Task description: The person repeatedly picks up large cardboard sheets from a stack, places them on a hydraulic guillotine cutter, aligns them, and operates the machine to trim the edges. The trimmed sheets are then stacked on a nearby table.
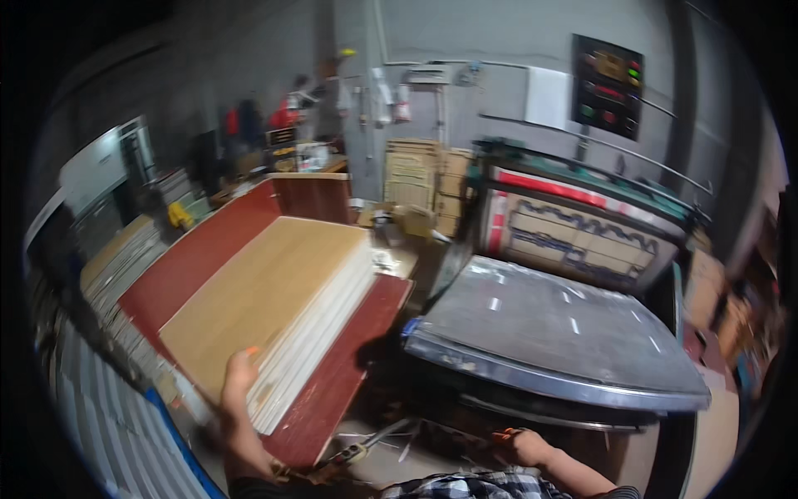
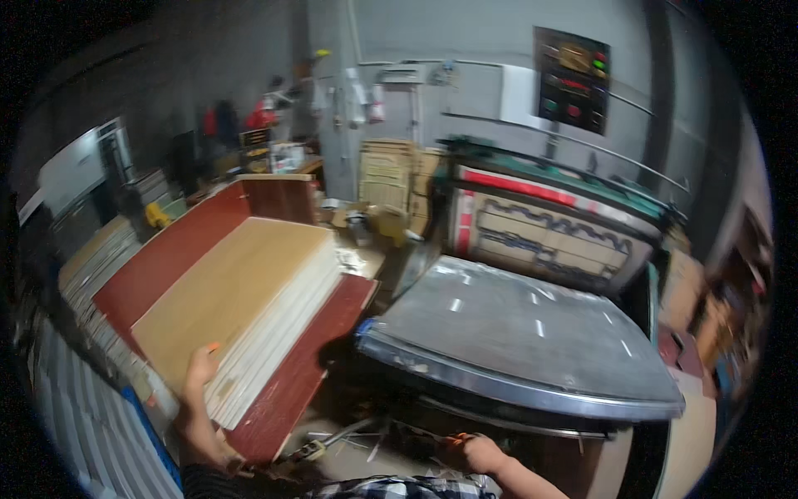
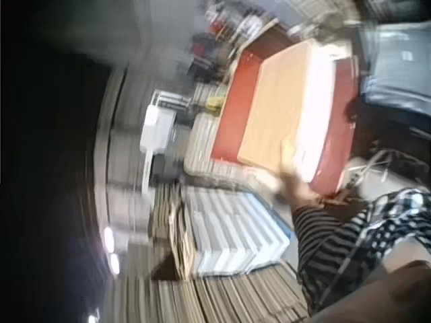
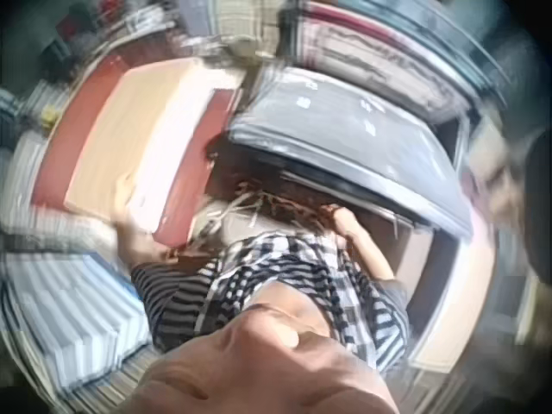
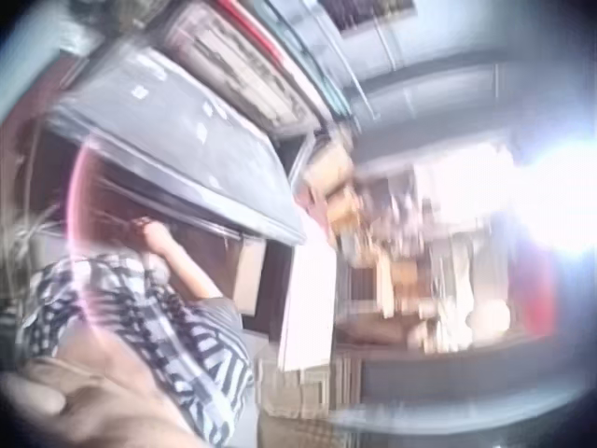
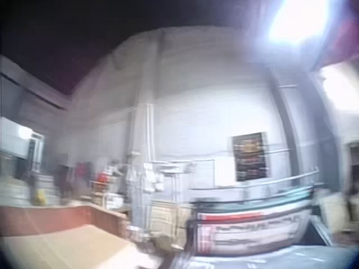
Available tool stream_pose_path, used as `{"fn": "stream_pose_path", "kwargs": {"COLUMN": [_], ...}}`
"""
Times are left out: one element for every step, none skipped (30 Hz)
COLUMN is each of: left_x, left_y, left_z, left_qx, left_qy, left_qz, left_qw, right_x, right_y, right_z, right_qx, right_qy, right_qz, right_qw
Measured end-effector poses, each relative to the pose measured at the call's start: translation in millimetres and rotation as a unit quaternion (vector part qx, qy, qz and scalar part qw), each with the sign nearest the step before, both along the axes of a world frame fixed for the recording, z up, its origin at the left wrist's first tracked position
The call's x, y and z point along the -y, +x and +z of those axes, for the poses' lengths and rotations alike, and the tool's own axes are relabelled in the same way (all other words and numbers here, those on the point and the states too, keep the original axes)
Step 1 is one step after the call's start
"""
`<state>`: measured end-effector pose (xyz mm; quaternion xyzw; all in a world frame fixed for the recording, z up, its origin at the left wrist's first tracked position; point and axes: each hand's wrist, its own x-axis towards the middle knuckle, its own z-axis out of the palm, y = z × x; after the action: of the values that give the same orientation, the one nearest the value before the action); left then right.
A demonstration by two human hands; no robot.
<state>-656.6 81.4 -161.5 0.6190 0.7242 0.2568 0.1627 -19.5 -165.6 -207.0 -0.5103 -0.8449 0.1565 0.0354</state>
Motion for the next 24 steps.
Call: {"fn": "stream_pose_path", "kwargs": {"left_x": [-3.0,0.7,-14.1,-35.0,-47.9,-84.6,-98.4,-100.5,-97.0,-89.1,-72.0,-44.5,-20.2,-18.6,12.5,28.5,38.6,49.5,58.9,63.8,67.6,70.5,73.2,76.3], "left_y": [-17.5,-39.6,-43.7,-41.4,-84.9,-23.7,67.7,129.3,177.0,229.7,326.0,385.0,435.5,474.3,524.1,561.8,590.3,623.9,651.6,665.8,675.0,682.1,688.3,692.2], "left_z": [-2.2,-6.2,-11.6,-13.9,-15.5,-19.4,2.1,18.8,37.9,53.4,73.1,92.1,115.0,113.8,129.3,141.5,154.9,153.3,148.6,149.9,148.4,147.0,146.2,146.7], "left_qx": [0.004,0.020,0.044,0.067,-0.010,0.033,0.071,0.026,-0.019,-0.060,-0.006,-0.009,-0.053,-0.027,-0.007,-0.042,-0.087,-0.087,-0.079,-0.085,-0.076,-0.068,-0.057,-0.049], "left_qy": [-0.024,-0.016,-0.004,0.016,0.117,0.115,0.113,0.154,0.204,0.254,0.246,0.268,0.271,0.306,0.274,0.289,0.298,0.295,0.291,0.283,0.276,0.269,0.265,0.253], "left_qz": [0.010,0.021,0.020,0.013,-0.010,-0.030,-0.048,-0.099,-0.133,-0.165,-0.206,-0.241,-0.321,-0.385,-0.397,-0.474,-0.550,-0.570,-0.587,-0.605,-0.613,-0.621,-0.627,-0.629], "left_qw": [1.000,0.999,0.999,0.998,0.993,0.992,0.990,0.983,0.970,0.951,0.947,0.933,0.906,0.871,0.876,0.831,0.775,0.762,0.751,0.740,0.736,0.733,0.730,0.734], "right_x": [30.7,63.9,95.4,129.7,144.9,182.5,230.4,268.9,287.5,315.7,341.0,341.7,347.6,361.7,372.5,382.7,389.0,412.9,429.5,437.5,442.7,445.5,449.7,453.9], "right_y": [23.4,63.5,103.8,143.7,185.5,225.7,262.0,298.9,323.4,345.1,374.2,386.1,392.0,404.0,408.2,408.2,402.3,409.9,420.7,420.3,418.4,408.6,409.7,409.2], "right_z": [4.7,-4.8,-15.4,-25.3,-37.2,-34.8,-31.0,-36.0,-25.5,-23.2,-20.1,-5.9,15.5,15.8,16.6,16.5,-0.8,-28.9,-43.9,-64.7,-72.4,-83.1,-76.7,-70.1], "right_qx": [-0.191,-0.235,-0.208,-0.159,-0.112,-0.010,0.092,0.177,0.175,0.187,0.198,0.154,0.114,0.083,0.081,0.076,0.061,0.089,0.116,0.135,0.158,0.257,0.241,0.225], "right_qy": [-0.081,-0.055,0.027,0.121,0.210,0.291,0.345,0.386,0.289,0.222,0.149,0.072,-0.007,-0.049,-0.083,-0.114,-0.155,-0.090,-0.067,-0.054,-0.037,-0.035,-0.031,-0.028], "right_qz": [-0.220,-0.322,-0.391,-0.450,-0.482,-0.541,-0.599,-0.638,-0.755,-0.815,-0.865,-0.891,-0.908,-0.923,-0.924,-0.924,-0.922,-0.925,-0.914,-0.899,-0.880,-0.843,-0.840,-0.837], "right_qw": [0.953,0.916,0.896,0.870,0.843,0.789,0.716,0.642,0.562,0.501,0.435,0.420,0.403,0.372,0.363,0.356,0.349,0.359,0.384,0.413,0.446,0.472,0.485,0.498]}}
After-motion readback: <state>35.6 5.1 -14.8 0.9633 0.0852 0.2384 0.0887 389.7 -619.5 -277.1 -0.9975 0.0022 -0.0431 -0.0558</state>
